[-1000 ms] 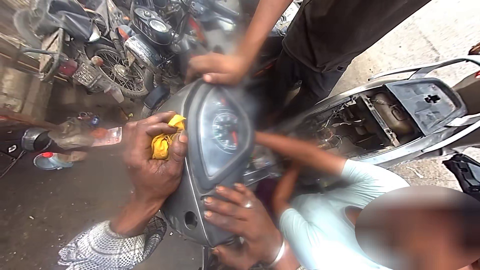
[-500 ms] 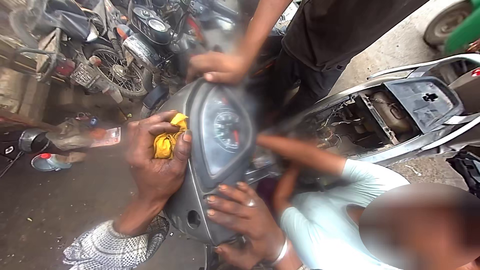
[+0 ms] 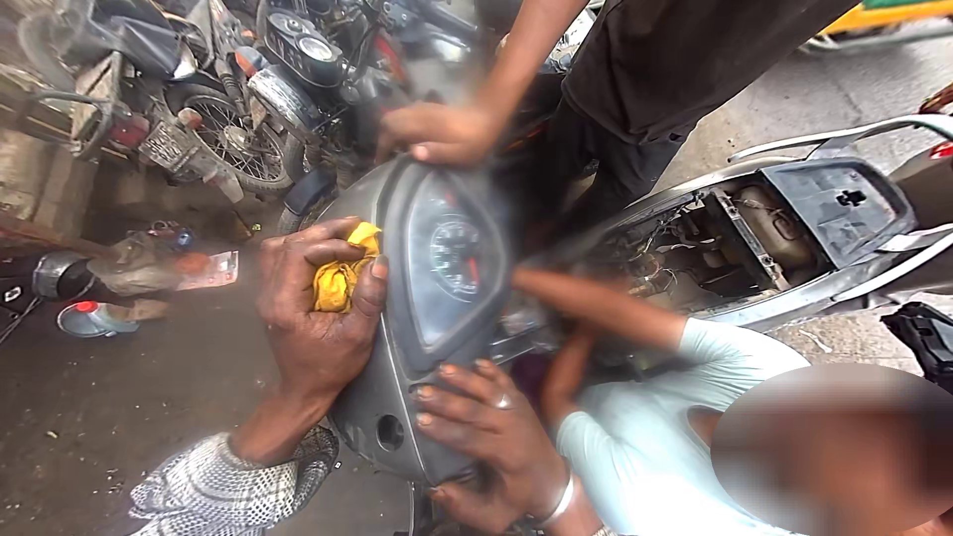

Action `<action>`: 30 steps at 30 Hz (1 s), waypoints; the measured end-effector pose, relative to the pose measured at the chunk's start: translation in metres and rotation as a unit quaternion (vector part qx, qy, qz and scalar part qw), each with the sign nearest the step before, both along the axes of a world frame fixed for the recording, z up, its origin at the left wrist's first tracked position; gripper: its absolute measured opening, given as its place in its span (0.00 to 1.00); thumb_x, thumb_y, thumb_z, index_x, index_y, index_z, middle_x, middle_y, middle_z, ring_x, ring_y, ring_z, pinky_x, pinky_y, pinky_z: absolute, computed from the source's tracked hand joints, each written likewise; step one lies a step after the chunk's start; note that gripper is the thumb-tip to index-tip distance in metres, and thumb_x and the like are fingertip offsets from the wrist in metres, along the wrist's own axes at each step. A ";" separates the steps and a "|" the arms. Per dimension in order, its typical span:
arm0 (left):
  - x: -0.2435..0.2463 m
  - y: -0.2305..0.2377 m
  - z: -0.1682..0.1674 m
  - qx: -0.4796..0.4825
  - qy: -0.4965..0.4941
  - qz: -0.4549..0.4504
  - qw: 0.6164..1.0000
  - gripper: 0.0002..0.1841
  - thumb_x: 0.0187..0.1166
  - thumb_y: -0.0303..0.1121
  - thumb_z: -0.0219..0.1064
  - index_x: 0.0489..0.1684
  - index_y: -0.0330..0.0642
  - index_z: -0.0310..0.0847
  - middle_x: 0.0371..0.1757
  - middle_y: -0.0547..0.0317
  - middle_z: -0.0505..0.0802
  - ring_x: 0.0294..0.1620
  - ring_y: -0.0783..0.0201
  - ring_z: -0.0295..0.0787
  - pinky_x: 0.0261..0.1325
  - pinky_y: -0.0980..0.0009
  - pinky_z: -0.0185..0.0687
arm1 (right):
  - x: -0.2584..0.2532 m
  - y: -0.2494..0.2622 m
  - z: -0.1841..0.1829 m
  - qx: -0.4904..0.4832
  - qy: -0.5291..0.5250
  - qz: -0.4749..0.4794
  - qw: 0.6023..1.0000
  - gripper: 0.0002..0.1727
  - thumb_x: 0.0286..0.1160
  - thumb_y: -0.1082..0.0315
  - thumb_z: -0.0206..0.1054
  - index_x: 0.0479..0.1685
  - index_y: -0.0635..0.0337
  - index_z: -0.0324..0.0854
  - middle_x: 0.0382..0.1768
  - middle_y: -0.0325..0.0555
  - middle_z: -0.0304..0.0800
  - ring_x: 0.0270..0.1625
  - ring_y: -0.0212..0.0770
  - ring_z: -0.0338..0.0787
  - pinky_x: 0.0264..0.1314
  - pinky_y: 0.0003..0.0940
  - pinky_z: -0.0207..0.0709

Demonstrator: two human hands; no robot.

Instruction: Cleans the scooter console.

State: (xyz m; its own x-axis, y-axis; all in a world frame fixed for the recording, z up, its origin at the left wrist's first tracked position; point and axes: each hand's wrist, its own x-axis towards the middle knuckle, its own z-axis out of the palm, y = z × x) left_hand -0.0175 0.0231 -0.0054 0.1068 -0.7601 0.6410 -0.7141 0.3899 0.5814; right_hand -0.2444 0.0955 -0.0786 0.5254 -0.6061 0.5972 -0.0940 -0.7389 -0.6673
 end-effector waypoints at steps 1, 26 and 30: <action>0.000 0.000 0.000 0.000 0.000 0.000 1.000 0.13 0.80 0.42 0.69 0.45 0.40 0.83 0.62 0.48 0.90 0.69 0.57 0.83 0.72 0.62 0.76 | 0.000 0.000 0.000 -0.001 0.001 -0.001 1.000 0.32 0.82 0.38 0.54 0.75 0.46 0.82 0.78 0.39 0.82 0.88 0.45 0.68 0.93 0.54 0.51; 0.000 0.000 0.000 -0.001 -0.003 0.000 1.000 0.13 0.80 0.43 0.69 0.45 0.41 0.84 0.62 0.48 0.91 0.69 0.58 0.83 0.71 0.63 0.76 | 0.001 0.001 0.000 0.005 -0.009 -0.008 1.000 0.32 0.81 0.38 0.56 0.75 0.46 0.82 0.78 0.40 0.83 0.88 0.46 0.70 0.92 0.55 0.54; 0.002 -0.001 0.001 -0.003 -0.005 0.002 1.000 0.13 0.80 0.42 0.69 0.45 0.40 0.84 0.62 0.48 0.91 0.69 0.58 0.83 0.71 0.62 0.77 | 0.003 0.001 0.000 0.001 -0.005 -0.010 1.000 0.33 0.81 0.37 0.55 0.75 0.46 0.82 0.78 0.40 0.83 0.88 0.46 0.70 0.93 0.54 0.53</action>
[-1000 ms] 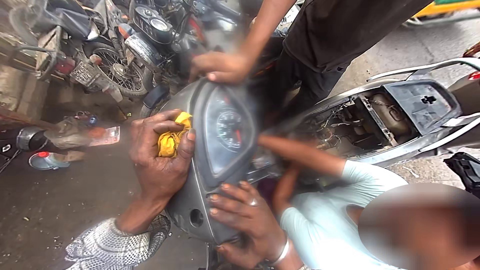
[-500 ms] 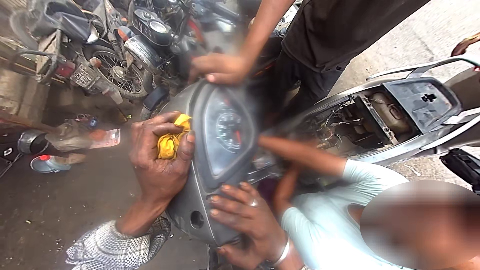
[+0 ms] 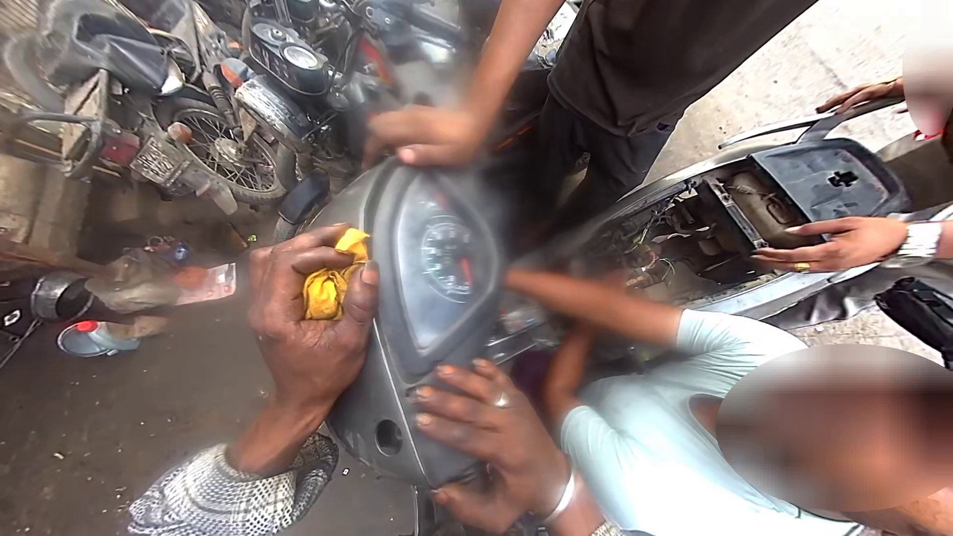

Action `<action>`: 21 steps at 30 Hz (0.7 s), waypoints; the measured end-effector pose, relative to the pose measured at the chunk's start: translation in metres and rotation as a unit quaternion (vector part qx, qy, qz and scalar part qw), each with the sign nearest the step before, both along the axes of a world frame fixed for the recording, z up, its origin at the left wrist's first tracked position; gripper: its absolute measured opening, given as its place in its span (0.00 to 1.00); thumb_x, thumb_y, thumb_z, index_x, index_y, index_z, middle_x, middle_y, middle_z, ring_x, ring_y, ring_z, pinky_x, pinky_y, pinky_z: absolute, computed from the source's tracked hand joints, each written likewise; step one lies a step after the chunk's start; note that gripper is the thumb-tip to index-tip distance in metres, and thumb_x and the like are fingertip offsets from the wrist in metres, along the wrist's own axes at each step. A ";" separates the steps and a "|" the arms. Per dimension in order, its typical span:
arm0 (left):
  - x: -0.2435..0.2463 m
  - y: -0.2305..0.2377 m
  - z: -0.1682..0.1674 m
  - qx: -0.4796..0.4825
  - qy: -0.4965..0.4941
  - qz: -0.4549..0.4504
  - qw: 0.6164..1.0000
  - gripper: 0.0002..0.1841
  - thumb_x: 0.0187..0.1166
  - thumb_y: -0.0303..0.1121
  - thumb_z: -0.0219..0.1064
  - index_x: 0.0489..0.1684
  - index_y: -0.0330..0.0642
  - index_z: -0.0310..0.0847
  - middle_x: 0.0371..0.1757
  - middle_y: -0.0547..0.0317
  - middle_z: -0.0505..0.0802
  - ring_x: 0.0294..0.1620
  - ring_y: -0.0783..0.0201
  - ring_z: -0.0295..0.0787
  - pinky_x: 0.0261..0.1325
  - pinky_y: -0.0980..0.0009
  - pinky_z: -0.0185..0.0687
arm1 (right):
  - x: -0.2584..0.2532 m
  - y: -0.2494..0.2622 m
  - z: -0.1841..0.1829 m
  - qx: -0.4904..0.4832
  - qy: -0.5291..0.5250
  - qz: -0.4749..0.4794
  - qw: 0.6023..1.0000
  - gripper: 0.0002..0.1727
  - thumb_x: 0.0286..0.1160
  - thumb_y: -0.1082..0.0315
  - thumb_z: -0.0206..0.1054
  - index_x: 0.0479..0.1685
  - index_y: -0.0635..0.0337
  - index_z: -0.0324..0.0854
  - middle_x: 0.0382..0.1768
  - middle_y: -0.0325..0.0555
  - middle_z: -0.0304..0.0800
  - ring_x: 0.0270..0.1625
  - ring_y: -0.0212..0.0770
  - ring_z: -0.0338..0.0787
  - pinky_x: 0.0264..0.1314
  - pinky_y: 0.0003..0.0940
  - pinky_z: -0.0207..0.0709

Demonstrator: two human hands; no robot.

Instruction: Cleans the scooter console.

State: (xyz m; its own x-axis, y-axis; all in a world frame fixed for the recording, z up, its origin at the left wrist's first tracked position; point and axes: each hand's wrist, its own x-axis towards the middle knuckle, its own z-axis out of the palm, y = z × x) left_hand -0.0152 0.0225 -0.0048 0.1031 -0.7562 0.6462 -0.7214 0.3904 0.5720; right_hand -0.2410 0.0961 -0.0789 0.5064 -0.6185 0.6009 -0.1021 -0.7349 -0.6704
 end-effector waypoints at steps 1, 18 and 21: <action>-0.001 0.000 0.000 0.001 0.000 -0.001 1.000 0.13 0.80 0.42 0.69 0.46 0.40 0.84 0.62 0.48 0.90 0.69 0.57 0.83 0.71 0.62 0.77 | -0.001 0.001 0.000 0.000 -0.002 -0.003 1.000 0.33 0.81 0.37 0.55 0.75 0.47 0.82 0.77 0.40 0.83 0.88 0.46 0.70 0.92 0.54 0.53; 0.006 0.005 0.005 0.052 -0.008 -0.028 0.998 0.24 0.83 0.41 0.66 0.65 0.27 0.77 0.75 0.40 0.83 0.79 0.55 0.78 0.83 0.58 0.71 | -0.001 -0.001 0.013 0.028 -0.012 0.016 0.999 0.32 0.78 0.42 0.60 0.73 0.53 0.84 0.76 0.48 0.85 0.87 0.53 0.72 0.90 0.61 0.57; 0.020 0.004 -0.005 0.072 -0.018 -0.019 0.997 0.27 0.84 0.44 0.64 0.71 0.28 0.77 0.78 0.38 0.81 0.81 0.47 0.76 0.84 0.52 0.69 | -0.002 -0.001 0.016 0.036 -0.022 0.024 0.999 0.32 0.75 0.44 0.62 0.71 0.56 0.85 0.75 0.49 0.85 0.87 0.54 0.72 0.92 0.60 0.55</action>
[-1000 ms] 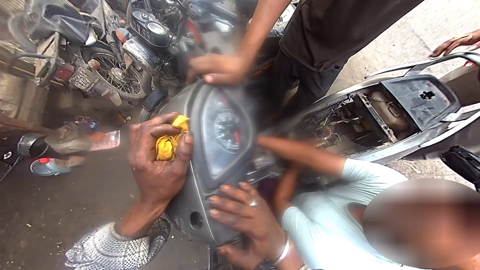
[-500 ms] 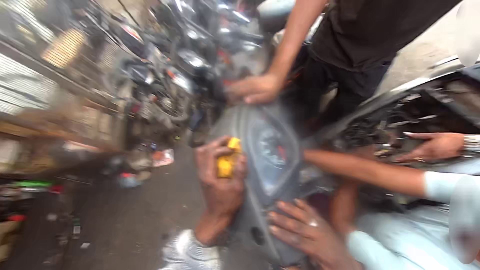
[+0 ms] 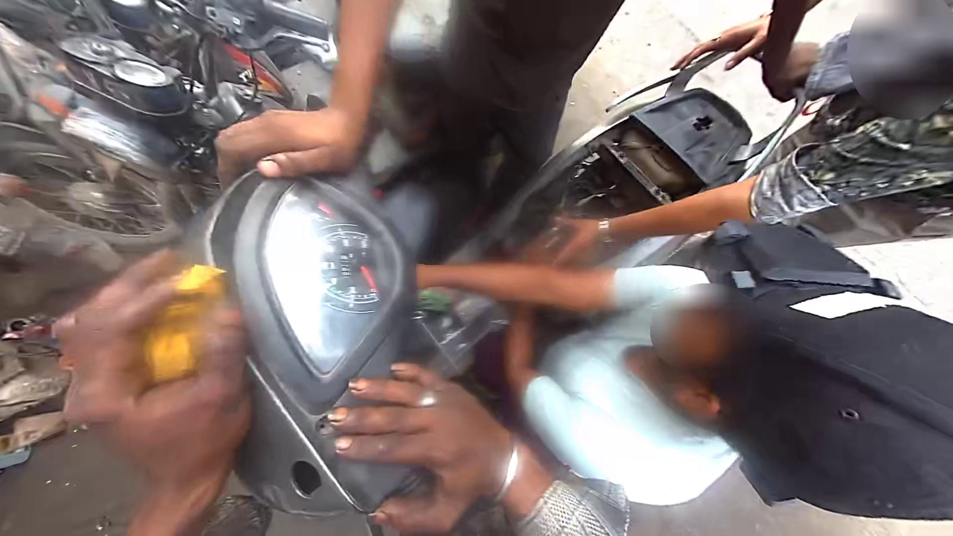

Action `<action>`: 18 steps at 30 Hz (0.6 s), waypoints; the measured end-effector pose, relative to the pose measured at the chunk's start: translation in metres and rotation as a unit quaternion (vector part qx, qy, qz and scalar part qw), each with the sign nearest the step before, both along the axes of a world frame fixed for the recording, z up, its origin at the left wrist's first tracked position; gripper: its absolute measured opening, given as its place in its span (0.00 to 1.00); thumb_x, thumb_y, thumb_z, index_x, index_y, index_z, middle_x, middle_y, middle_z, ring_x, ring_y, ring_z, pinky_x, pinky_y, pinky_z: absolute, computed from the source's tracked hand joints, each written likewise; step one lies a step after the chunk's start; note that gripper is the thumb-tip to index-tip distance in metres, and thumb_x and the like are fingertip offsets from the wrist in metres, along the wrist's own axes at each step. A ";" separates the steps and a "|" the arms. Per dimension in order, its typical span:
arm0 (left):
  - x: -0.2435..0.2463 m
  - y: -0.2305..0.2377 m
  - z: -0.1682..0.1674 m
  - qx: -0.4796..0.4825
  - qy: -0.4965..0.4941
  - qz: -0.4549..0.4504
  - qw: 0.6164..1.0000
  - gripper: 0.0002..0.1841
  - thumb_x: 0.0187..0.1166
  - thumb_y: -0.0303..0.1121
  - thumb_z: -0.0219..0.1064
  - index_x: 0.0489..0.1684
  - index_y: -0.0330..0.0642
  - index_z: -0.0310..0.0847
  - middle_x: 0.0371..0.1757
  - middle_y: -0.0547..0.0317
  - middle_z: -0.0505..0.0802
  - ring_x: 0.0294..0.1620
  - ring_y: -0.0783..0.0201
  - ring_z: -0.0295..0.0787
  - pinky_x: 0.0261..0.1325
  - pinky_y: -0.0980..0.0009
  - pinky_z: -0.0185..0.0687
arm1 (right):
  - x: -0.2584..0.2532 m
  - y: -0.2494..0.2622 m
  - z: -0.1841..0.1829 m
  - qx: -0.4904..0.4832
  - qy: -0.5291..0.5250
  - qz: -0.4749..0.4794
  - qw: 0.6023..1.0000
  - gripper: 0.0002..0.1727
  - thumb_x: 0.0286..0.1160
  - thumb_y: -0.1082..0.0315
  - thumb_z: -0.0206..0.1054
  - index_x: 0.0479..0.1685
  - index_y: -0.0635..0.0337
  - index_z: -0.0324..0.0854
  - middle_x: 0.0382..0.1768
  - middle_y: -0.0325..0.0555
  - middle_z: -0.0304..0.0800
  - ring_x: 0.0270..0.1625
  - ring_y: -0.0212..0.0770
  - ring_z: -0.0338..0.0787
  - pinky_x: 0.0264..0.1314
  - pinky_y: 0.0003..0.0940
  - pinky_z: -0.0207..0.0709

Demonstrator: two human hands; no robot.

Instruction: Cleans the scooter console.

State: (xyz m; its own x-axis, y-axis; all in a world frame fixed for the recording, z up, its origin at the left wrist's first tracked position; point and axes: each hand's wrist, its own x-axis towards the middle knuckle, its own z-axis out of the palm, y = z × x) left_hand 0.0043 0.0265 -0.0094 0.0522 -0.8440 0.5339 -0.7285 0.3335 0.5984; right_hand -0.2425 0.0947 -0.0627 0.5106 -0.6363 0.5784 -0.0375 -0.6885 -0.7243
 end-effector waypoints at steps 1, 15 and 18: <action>0.004 0.000 -0.003 0.001 -0.001 0.004 1.000 0.26 0.84 0.45 0.64 0.69 0.30 0.80 0.77 0.38 0.81 0.80 0.45 0.76 0.84 0.50 0.69 | 0.000 0.000 0.000 -0.001 0.001 0.000 1.000 0.32 0.76 0.44 0.62 0.71 0.56 0.85 0.75 0.49 0.85 0.87 0.54 0.71 0.92 0.60 0.54; 0.004 0.004 0.010 -0.015 -0.024 -0.005 1.000 0.27 0.79 0.43 0.66 0.65 0.26 0.77 0.73 0.40 0.84 0.78 0.51 0.78 0.82 0.55 0.72 | -0.038 -0.093 -0.064 0.185 -0.094 -0.324 0.923 0.18 0.82 0.60 0.65 0.63 0.60 0.89 0.61 0.49 0.93 0.67 0.43 0.89 0.72 0.45 0.82; 0.001 0.003 0.011 -0.031 -0.027 0.002 0.999 0.24 0.78 0.40 0.65 0.62 0.26 0.78 0.70 0.42 0.86 0.75 0.54 0.80 0.80 0.57 0.74 | -0.044 -0.152 -0.091 0.058 -0.055 -0.340 0.937 0.16 0.83 0.67 0.61 0.53 0.71 0.89 0.49 0.62 0.93 0.55 0.54 0.93 0.66 0.40 0.84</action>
